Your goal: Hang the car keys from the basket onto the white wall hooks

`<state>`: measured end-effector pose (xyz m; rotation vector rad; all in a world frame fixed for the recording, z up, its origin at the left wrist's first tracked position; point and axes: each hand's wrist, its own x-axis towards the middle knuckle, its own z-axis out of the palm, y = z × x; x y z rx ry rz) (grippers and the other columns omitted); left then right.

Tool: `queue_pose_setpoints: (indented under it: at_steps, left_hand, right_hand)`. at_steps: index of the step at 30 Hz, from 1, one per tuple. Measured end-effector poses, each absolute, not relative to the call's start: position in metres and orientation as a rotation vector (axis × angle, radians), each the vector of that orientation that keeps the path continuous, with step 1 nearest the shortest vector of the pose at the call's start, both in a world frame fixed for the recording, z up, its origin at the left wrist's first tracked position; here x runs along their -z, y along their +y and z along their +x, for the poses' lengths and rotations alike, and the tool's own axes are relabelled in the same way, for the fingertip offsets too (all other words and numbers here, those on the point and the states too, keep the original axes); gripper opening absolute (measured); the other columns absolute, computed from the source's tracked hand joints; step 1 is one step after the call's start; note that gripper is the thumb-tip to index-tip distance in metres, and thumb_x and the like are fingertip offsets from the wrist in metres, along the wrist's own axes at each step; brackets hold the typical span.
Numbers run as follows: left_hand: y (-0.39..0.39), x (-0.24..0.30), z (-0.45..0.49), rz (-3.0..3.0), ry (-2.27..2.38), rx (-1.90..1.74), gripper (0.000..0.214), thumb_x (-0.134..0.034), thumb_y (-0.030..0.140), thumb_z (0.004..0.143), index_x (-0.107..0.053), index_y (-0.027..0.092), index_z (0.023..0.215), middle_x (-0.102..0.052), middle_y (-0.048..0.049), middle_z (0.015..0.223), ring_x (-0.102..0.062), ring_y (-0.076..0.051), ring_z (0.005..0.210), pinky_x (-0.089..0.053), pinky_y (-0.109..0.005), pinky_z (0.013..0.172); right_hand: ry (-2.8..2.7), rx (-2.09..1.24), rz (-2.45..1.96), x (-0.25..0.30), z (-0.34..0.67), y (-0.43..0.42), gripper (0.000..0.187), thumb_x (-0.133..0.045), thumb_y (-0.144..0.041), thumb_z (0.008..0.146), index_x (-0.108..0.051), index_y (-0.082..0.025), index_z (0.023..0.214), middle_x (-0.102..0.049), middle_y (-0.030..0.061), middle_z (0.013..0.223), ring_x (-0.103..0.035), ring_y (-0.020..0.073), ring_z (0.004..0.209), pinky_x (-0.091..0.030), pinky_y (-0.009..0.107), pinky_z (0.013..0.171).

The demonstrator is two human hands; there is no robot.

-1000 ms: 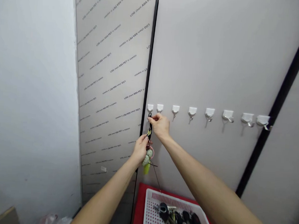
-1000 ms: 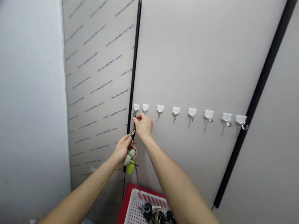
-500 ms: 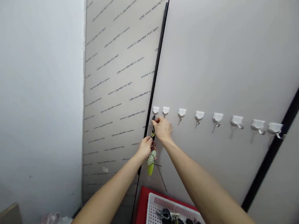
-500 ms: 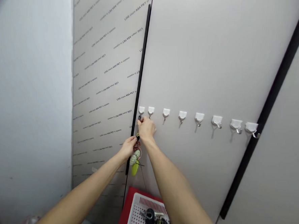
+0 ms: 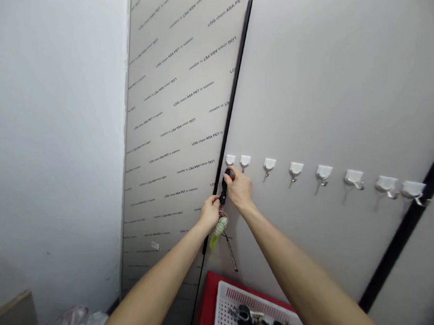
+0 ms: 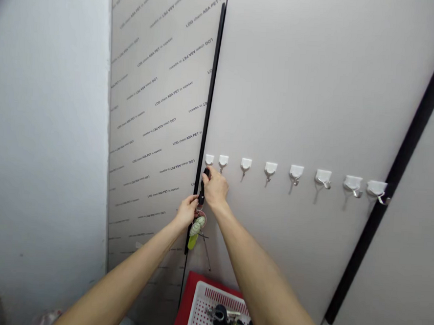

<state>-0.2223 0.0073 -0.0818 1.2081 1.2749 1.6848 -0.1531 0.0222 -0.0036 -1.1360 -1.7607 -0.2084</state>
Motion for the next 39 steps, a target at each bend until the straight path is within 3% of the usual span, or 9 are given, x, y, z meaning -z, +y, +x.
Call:
queue_pose_setpoints:
  at_steps: [9,16,22,26,30,35,39]
  left_hand:
    - [0.01,0.091,-0.223,1.332,1.286,-1.684,0.023,-0.038,0.016,0.068,-0.051,0.012,0.087,-0.055,-0.0022,0.069,-0.045,-0.004,0.043,-0.038,-0.017,0.045]
    - [0.013,0.108,-0.233,1.479,1.217,-1.679,0.018,-0.04,0.015,0.067,-0.056,0.012,0.074,-0.058,-0.0017,0.066,-0.05,-0.008,0.057,-0.04,-0.02,0.057]
    - [0.009,0.107,-0.229,1.459,1.25,-1.704,0.021,-0.048,0.003,0.056,-0.055,0.011,0.073,-0.059,-0.0038,0.07,-0.051,-0.01,0.065,-0.039,-0.023,0.066]
    - [-0.002,0.106,-0.224,1.346,1.322,-1.784,0.023,-0.044,0.006,0.06,-0.052,0.012,0.081,-0.056,-0.0045,0.083,-0.05,-0.01,0.075,-0.036,-0.023,0.074]
    - [-0.031,0.127,-0.212,1.331,1.33,-1.919,0.02,-0.042,0.011,0.063,-0.05,0.013,0.082,-0.055,-0.0038,0.083,-0.049,-0.009,0.076,-0.037,-0.022,0.074]
    - [-0.069,0.19,-0.182,1.523,1.373,-1.423,0.017,-0.042,0.013,0.064,-0.051,0.013,0.078,-0.056,-0.0044,0.079,-0.05,-0.01,0.072,-0.038,-0.022,0.069]
    - [-0.08,0.226,-0.161,1.876,1.528,-0.93,0.02,-0.042,0.014,0.063,-0.053,0.015,0.08,-0.056,-0.0054,0.082,-0.049,-0.014,0.076,-0.036,-0.026,0.071]
  right_hand:
    - [-1.81,0.082,-1.168,0.016,-0.15,0.021,0.038,-0.042,-0.028,0.067,-0.04,-0.019,0.104,-0.056,0.0011,0.062,-0.05,0.0129,0.058,-0.036,0.023,0.054]
    - [-1.922,-0.131,-1.22,0.051,-0.14,0.021,0.024,-0.043,-0.032,0.067,-0.053,-0.017,0.083,-0.059,0.0027,0.065,-0.052,0.011,0.058,-0.037,0.021,0.054]
    - [-1.958,-0.167,-1.262,0.053,-0.138,0.018,0.027,-0.044,-0.032,0.066,-0.053,-0.016,0.087,-0.06,0.005,0.072,-0.053,0.0113,0.063,-0.038,0.021,0.057]
    - [-2.015,-0.138,-1.211,0.067,-0.118,0.003,0.032,-0.044,-0.034,0.067,-0.051,-0.017,0.093,-0.06,0.0033,0.072,-0.053,0.0111,0.063,-0.038,0.022,0.059]
    - [-2.148,-0.196,-1.222,0.112,-0.079,-0.019,0.023,-0.046,-0.026,0.065,-0.056,-0.016,0.084,-0.061,0.0025,0.072,-0.053,0.0107,0.062,-0.037,0.021,0.06]
    - [-2.388,-0.368,-1.374,0.183,-0.034,-0.046,0.02,-0.042,-0.018,0.065,-0.058,-0.016,0.078,-0.061,0.0031,0.067,-0.052,0.0116,0.058,-0.036,0.021,0.056]
    - [-2.46,-0.378,-1.464,0.219,-0.018,-0.06,0.022,-0.043,-0.019,0.064,-0.057,-0.017,0.081,-0.06,0.0055,0.079,-0.052,0.0147,0.071,-0.035,0.023,0.064]
